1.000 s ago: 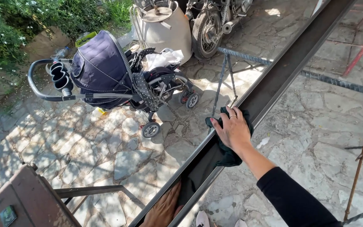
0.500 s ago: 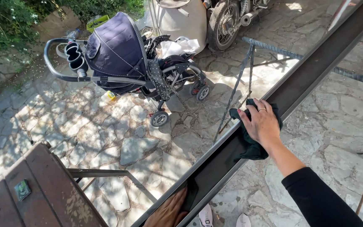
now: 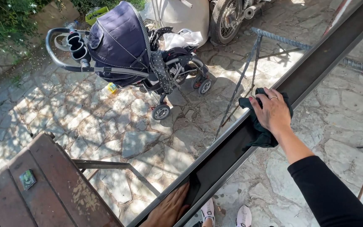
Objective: Cleaning the interior of a long metal U-profile using a wet cloth and a bucket of water.
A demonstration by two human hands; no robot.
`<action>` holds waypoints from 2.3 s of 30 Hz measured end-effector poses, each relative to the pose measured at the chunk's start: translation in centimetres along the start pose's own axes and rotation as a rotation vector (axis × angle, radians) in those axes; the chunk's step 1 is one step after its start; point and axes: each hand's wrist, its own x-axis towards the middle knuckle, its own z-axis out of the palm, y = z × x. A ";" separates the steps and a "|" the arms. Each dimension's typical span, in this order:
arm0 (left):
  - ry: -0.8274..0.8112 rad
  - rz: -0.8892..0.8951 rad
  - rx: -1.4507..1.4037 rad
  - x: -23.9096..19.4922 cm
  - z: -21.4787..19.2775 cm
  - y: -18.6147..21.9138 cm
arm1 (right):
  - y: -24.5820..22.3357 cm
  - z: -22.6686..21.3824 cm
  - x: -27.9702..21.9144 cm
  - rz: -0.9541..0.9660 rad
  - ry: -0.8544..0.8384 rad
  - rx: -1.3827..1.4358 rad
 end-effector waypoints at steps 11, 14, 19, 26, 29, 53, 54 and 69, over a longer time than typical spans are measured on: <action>0.266 0.143 0.109 1.3 2.0 0.4 | 0.5 0.2 -0.5 -0.045 0.108 0.059; 0.041 -0.022 0.142 -3.7 3.1 -2.1 | 0.2 0.2 -0.2 -0.023 0.085 0.062; 0.168 0.123 0.006 0.5 0.4 -1.3 | -0.9 0.6 0.4 -0.025 0.122 0.054; 0.303 0.297 0.015 9.6 -2.2 4.4 | 0.8 1.0 -0.1 -0.053 0.176 0.078; 0.237 0.199 0.160 6.3 -0.5 2.4 | 0.8 1.1 -0.1 -0.061 0.170 0.089; 0.470 0.312 0.284 22.8 -0.9 5.9 | 2.1 4.3 1.6 -0.097 0.228 0.070; 0.469 0.308 0.278 21.1 -1.5 6.3 | 1.9 3.7 1.2 -0.099 0.222 0.067; 0.356 0.188 0.125 20.7 -2.0 6.3 | 1.4 3.0 1.1 -0.079 0.165 0.075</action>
